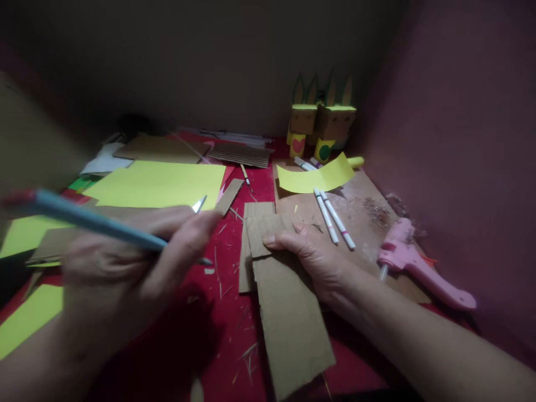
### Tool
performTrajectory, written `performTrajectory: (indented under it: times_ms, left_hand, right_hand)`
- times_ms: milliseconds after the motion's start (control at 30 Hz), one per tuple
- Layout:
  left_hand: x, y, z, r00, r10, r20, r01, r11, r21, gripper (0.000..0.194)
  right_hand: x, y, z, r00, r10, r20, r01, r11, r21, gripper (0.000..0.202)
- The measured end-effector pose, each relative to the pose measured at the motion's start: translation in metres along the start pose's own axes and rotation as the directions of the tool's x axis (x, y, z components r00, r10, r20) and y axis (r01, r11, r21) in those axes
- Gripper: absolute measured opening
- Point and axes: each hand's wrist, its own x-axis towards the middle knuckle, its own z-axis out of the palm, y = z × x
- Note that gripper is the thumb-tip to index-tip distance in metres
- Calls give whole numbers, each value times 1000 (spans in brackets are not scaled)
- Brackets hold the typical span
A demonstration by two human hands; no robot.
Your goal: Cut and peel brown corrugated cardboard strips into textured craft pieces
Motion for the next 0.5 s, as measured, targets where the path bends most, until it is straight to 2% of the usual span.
performTrajectory:
  times_ms: [67, 133, 200, 267, 367, 433, 500]
  left_hand:
    - [6, -1, 1, 1000, -22, -4, 22, 1000, 12, 39]
    - [10, -4, 5, 976, -188, 106, 196, 978, -77, 32]
    - [12, -8, 13, 886, -341, 314, 406, 897, -175, 29]
    - [11, -12, 22, 787, -394, 475, 541, 811, -223, 32]
    - [6, -14, 32, 659, -414, 628, 697, 650, -304, 29]
    - [3, -13, 36, 620, -396, 677, 753, 543, -371, 27]
    - [1, -12, 36, 622, -404, 671, 765, 498, -409, 26]
  right_hand:
    - [0, 0, 0, 1000, 11, 1, -11, 1000, 7, 31]
    - [-1, -1, 0, 1000, 7, 7, -7, 1000, 10, 31]
    - [-1, -1, 1, 1000, -8, 18, 8, 1000, 0, 29]
    - [-2, 0, 2, 998, -32, 53, 33, 999, -18, 25]
    - [-3, 2, 4, 993, -59, 106, 64, 997, -43, 20]
    - [-3, 3, 3, 994, -46, 101, 51, 997, -50, 20]
    - [-3, 3, 3, 993, -21, 116, 25, 999, -35, 24]
